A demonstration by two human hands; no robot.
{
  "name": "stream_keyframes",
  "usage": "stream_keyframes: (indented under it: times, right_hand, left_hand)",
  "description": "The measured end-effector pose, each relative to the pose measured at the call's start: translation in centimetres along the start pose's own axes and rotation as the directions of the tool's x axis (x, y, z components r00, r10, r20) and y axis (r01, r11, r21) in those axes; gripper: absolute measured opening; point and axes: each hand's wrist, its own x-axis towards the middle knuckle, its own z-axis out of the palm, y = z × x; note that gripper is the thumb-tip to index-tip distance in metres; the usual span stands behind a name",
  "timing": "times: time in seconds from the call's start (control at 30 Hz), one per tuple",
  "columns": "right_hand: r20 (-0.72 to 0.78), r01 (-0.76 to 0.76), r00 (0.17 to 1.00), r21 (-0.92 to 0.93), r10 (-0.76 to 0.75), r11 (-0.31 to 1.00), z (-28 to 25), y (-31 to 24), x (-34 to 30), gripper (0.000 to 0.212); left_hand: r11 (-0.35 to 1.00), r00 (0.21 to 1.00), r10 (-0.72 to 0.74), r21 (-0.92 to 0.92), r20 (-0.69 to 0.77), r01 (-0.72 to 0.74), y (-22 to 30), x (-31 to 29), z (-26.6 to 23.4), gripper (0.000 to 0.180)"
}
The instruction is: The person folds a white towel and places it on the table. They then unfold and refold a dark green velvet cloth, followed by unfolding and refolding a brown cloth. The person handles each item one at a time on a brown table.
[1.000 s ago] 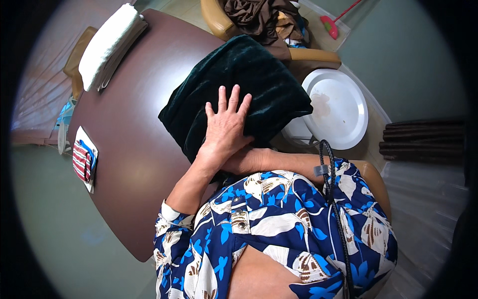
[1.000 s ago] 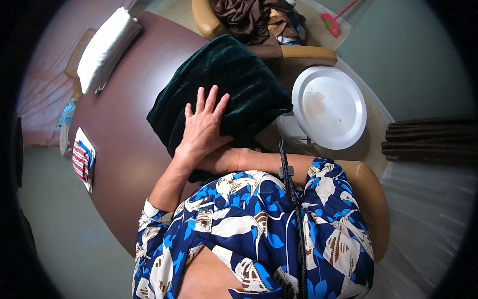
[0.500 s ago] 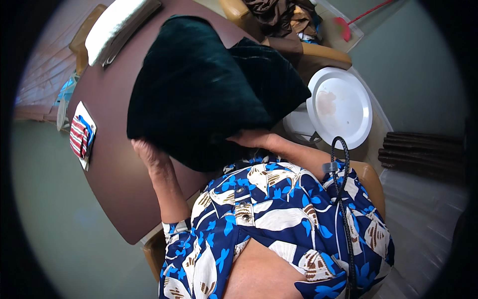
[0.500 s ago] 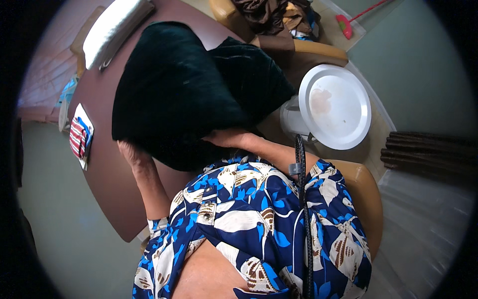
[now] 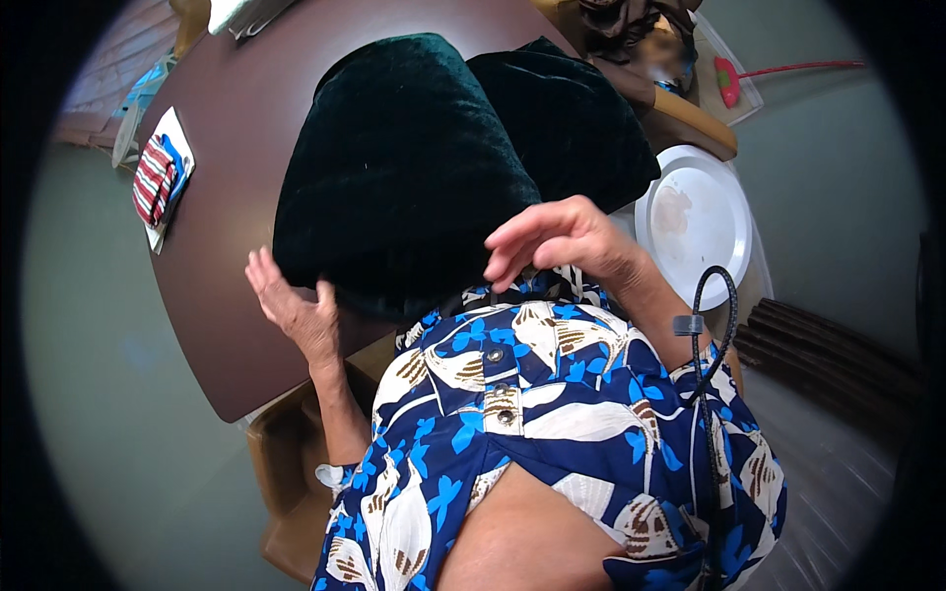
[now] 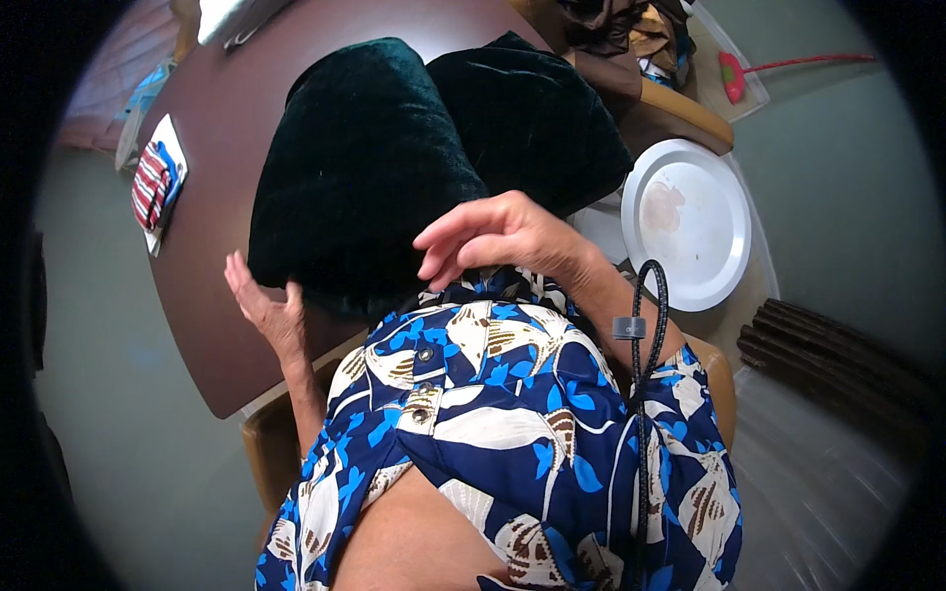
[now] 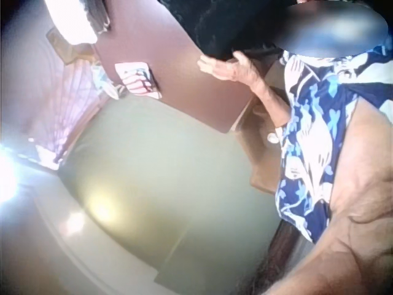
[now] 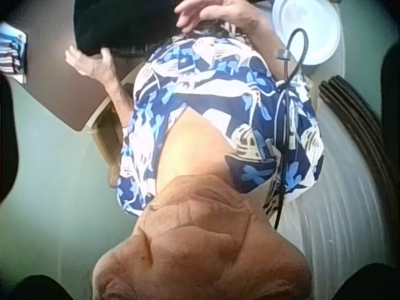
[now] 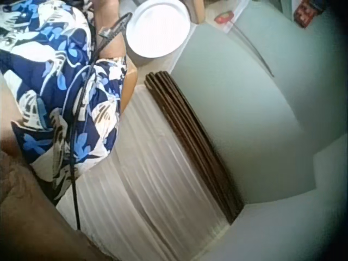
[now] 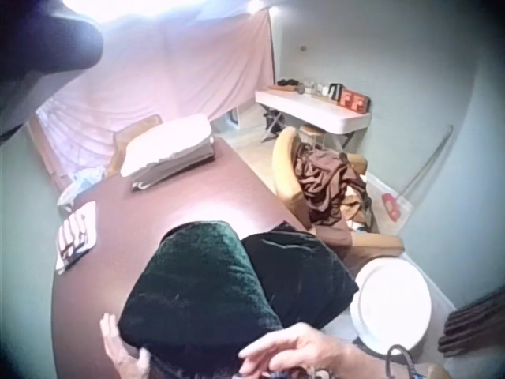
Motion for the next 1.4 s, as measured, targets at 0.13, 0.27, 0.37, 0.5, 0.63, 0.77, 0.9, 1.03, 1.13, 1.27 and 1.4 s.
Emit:
stream_keyframes:
  times: [0.13,0.27,0.37,0.5,0.63,0.77,0.9,1.03,1.13,1.27,1.4]
  right_hand:
    - [-0.201,0.183,0.965,0.051,-0.169,0.982,-2.2,0.3,-0.9,0.022]
    - [-0.545,0.127,0.634,-0.626,-0.549,0.769,-5.5,1.9,-0.6,0.018]
    - [-0.385,-0.119,0.715,-0.889,-0.583,0.442,-7.4,3.9,-0.8,0.026]
    - [-0.193,-0.151,0.807,-0.981,-0.559,0.12,-6.9,4.6,-0.5,0.032]
    - [-0.168,-0.13,0.849,-0.985,-0.5,0.111,-6.9,4.4,-0.8,0.041]
    - [-0.129,-0.128,0.895,-0.991,-0.427,0.03,-6.3,3.6,-1.6,0.055]
    - [-0.106,-0.126,0.941,-0.991,-0.32,-0.04,-5.8,3.1,-1.7,0.067]
    - [-0.118,-0.151,0.948,-0.984,-0.296,-0.092,-4.6,3.6,-0.8,0.074]
    - [-0.108,-0.138,0.959,-0.985,-0.263,-0.099,-3.3,4.3,0.1,0.085]
    - [-0.07,-0.115,0.966,-0.978,-0.248,-0.172,-2.5,5.2,1.1,0.061]
    - [0.012,-0.04,0.938,-0.989,-0.348,-0.141,-3.1,5.7,1.6,0.022]
  left_hand:
    - [0.981,0.973,0.191,-0.067,0.127,-0.184,3.3,1.6,0.3,0.071]
    - [0.945,0.957,0.284,-0.186,0.052,-0.27,4.4,4.3,1.7,0.051]
    - [0.815,0.948,0.274,-0.484,-0.162,-0.318,3.9,7.1,1.8,0.04]
    - [0.582,0.969,-0.095,-0.803,-0.229,-0.133,-5.5,9.2,0.6,0.023]
    - [0.314,0.751,-0.66,-0.906,0.007,0.284,-14.4,6.4,-1.4,0.026]
    - [0.046,0.495,-0.843,-0.891,0.208,0.453,-18.1,2.2,-1.2,0.03]
    - [-0.06,0.395,-0.882,-0.894,0.255,0.445,-18.8,-0.4,-1.6,0.033]
    - [-0.112,0.357,-0.893,-0.905,0.272,0.409,-18.5,-1.3,-1.4,0.038]
    - [-0.104,0.343,-0.905,-0.913,0.251,0.395,-18.2,-1.8,-1.2,0.041]
    - [-0.009,0.331,-0.931,-0.913,0.157,0.408,-18.6,-2.2,-1.6,0.045]
    - [0.31,0.374,-0.919,-0.817,-0.126,0.486,-19.2,-2.8,-2.4,0.049]
